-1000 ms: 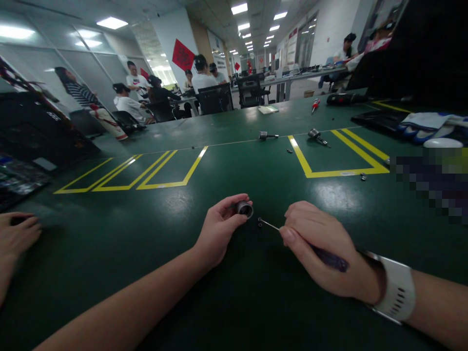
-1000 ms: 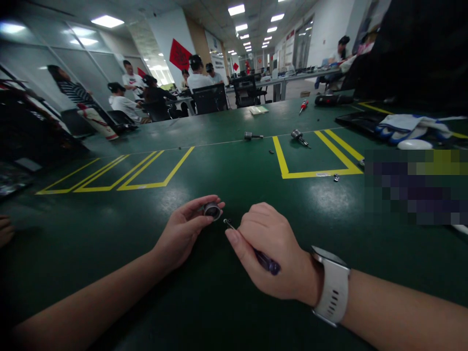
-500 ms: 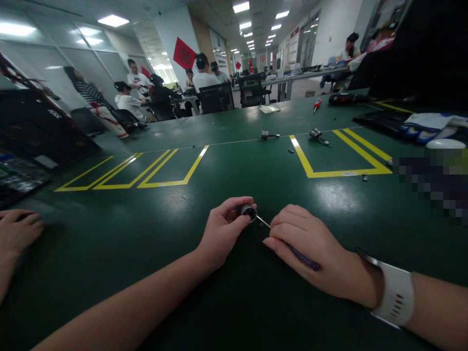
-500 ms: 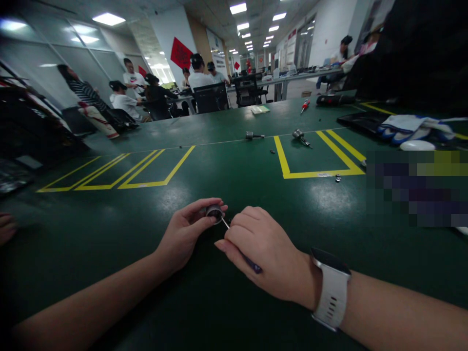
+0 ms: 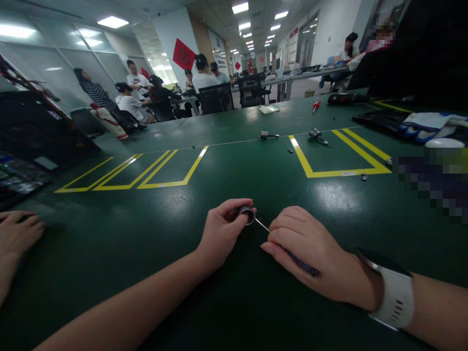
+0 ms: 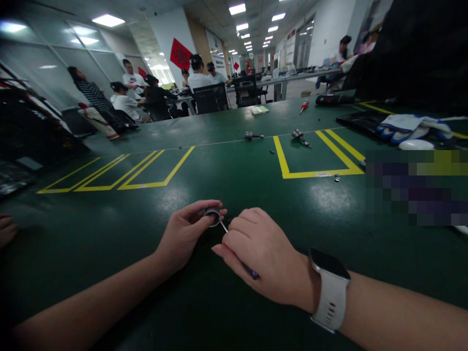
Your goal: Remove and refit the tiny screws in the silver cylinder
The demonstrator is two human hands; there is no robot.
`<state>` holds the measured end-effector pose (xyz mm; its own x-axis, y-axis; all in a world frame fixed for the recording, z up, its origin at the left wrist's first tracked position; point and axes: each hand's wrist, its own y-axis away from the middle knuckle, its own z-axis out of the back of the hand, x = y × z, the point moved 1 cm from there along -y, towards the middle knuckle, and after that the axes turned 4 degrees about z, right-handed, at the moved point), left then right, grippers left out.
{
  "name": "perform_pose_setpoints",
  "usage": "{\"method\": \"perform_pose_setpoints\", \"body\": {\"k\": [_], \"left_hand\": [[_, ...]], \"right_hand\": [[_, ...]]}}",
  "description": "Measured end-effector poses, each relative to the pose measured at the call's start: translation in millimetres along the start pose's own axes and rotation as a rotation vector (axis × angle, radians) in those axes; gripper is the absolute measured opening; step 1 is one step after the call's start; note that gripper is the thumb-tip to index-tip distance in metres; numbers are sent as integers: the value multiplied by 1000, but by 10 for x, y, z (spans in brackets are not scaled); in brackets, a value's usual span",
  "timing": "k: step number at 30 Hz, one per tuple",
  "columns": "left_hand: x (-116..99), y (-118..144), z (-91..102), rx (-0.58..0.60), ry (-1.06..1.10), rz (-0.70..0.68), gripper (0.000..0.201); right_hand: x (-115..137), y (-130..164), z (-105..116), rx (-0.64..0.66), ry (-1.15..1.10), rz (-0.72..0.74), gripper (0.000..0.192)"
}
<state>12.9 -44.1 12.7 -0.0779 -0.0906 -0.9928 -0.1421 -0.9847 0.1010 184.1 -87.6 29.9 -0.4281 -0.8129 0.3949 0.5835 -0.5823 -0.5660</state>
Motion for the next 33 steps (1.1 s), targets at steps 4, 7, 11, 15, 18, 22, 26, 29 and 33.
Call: {"method": "perform_pose_setpoints", "body": {"k": [4,7,11,15,18,22,26,29,33], "left_hand": [[-6,-10,3,-14,70,27,25],[-8,-26,19,-16,135,63,30],[-15,-34,27,-28,193,91,33],[-19,-30,13,-34,211,100,33],[-12,-34,14,-25,204,99,32],[-6,-41,29,-14,204,93,33],[-13,-39,25,-14,208,106,34],[-18,-38,18,-22,208,107,34],[-14,-43,19,-37,215,105,33]], "right_hand": [[-28,9,58,-194,-150,-110,27],[-99,10,67,-254,-259,-359,38],[-173,5,35,-217,-360,-550,42],[-185,1,14,-190,-349,-549,40],[-184,-2,20,-168,-336,-534,38],[-159,-16,53,-151,-274,-450,40],[-90,-25,54,-127,-154,-359,40],[-53,-16,28,-127,-155,-316,38],[-35,5,29,-196,-223,-211,36]]}}
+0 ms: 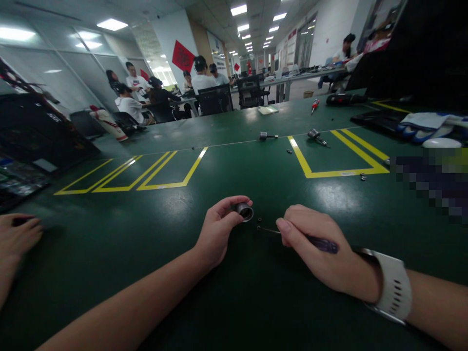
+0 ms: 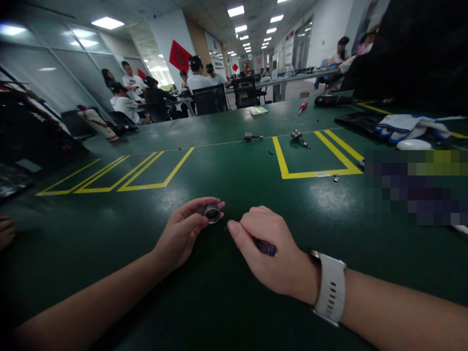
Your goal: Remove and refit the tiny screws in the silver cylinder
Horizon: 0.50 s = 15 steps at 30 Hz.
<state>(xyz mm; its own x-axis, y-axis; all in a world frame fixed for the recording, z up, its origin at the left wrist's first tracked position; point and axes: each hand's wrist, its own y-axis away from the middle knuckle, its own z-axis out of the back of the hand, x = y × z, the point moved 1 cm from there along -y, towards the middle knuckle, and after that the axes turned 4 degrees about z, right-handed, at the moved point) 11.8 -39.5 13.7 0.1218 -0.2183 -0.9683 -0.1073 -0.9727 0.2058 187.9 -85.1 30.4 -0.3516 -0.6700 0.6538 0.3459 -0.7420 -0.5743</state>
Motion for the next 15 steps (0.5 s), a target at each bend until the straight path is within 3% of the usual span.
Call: {"method": "perform_pose_setpoints", "body": {"k": [5,10,15], "left_hand": [[14,0,-1,28,18,-10,34],[17,12,-19,54,13,-13,35],[0,26,-24,79,11,-17,34]], "right_hand": [[32,36,17,3,-37,131,28],[40,35,-20,145,22,126,21],[38,11,-50,201,83,144,19]]}}
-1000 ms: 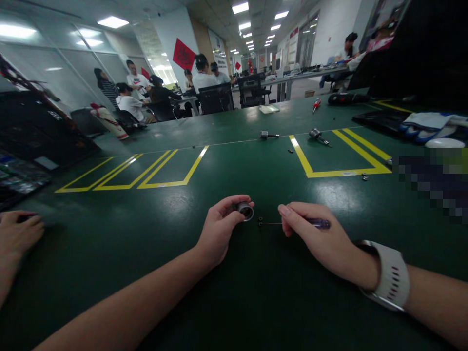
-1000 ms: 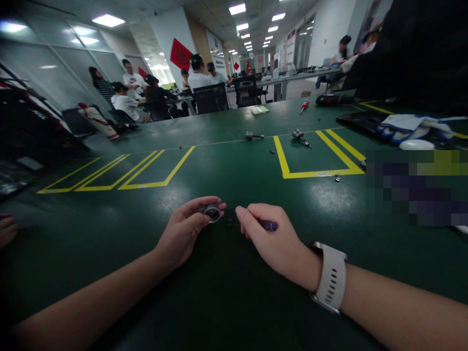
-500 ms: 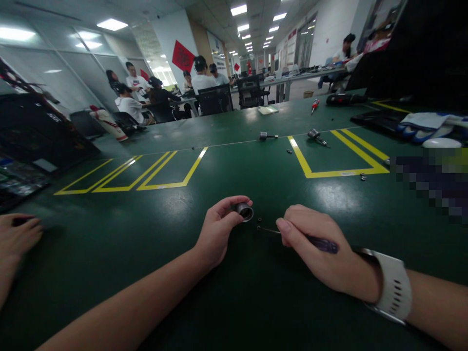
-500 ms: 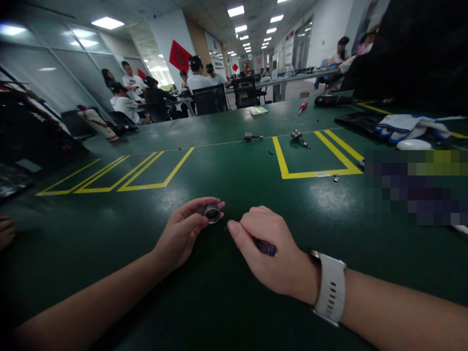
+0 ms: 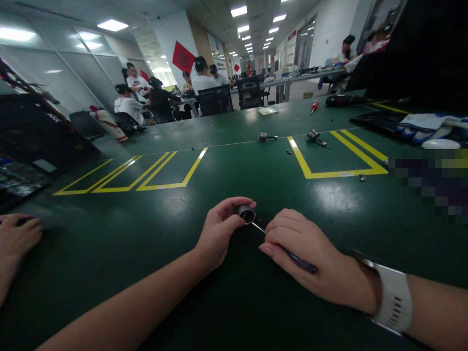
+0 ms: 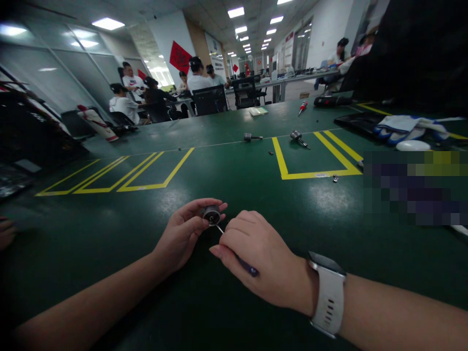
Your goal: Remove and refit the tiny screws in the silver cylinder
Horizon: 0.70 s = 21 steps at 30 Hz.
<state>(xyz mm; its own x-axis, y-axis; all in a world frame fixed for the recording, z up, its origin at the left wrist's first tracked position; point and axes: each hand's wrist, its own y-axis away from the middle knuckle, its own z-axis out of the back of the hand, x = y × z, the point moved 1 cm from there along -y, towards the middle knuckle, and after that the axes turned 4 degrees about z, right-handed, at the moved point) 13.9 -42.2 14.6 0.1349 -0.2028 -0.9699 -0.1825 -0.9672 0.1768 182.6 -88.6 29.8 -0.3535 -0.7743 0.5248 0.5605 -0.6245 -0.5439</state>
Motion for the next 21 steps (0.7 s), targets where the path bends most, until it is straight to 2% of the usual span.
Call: {"method": "perform_pose_setpoints", "body": {"k": [12,18,21], "left_hand": [[36,-5,4,4,-12,-33,25],[22,-3,-11,-7,-6,-37,20],[21,-1,-17,-15,-9,-41,20]], "right_hand": [[-3,7,-48,43,104,51,20],[6,14,-34,54,100,31,20],[25,23,-11,16,63,46,18]]}}
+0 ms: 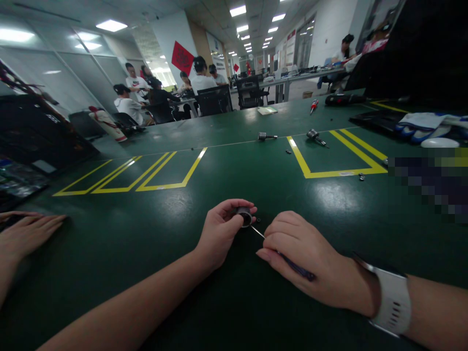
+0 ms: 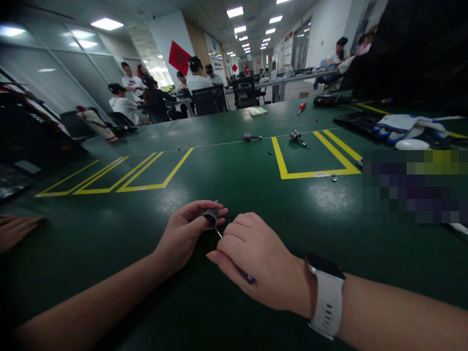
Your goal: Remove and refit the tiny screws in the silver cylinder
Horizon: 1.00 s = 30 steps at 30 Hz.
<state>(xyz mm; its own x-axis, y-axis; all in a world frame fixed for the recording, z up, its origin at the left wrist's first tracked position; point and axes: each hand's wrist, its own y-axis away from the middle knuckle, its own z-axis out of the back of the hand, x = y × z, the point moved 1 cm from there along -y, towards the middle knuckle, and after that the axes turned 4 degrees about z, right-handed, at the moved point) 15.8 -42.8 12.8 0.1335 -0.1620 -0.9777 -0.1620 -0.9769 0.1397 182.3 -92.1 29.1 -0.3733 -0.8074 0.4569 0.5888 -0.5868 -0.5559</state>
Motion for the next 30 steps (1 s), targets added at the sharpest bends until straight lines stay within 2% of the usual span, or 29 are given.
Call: {"method": "perform_pose_setpoints", "body": {"k": [2,4,7,10,12,18,25,30], "left_hand": [[3,-2,2,-8,-6,-1,20],[3,-4,8,-7,-9,6,20],[-9,-3,15,4,8,24,22],[-30,6,13,3,45,30,28],[-42,12,7,-4,68,28,31],[-48,23,-16,-13,67,24,28],[-46,26,-10,-13,69,19,27],[-52,22,-3,-11,23,20,30]], "right_hand": [[4,3,33,-106,-40,17,17],[-19,0,68,-237,-68,-28,21],[-111,-12,91,-336,-117,-252,32],[-208,-18,83,-311,-216,-466,39],[-242,-20,77,-291,-265,-525,40],[-244,-28,63,-245,-273,-553,38],[-227,-44,79,-218,-194,-513,37],[-183,-71,132,-141,-124,-568,42]]}}
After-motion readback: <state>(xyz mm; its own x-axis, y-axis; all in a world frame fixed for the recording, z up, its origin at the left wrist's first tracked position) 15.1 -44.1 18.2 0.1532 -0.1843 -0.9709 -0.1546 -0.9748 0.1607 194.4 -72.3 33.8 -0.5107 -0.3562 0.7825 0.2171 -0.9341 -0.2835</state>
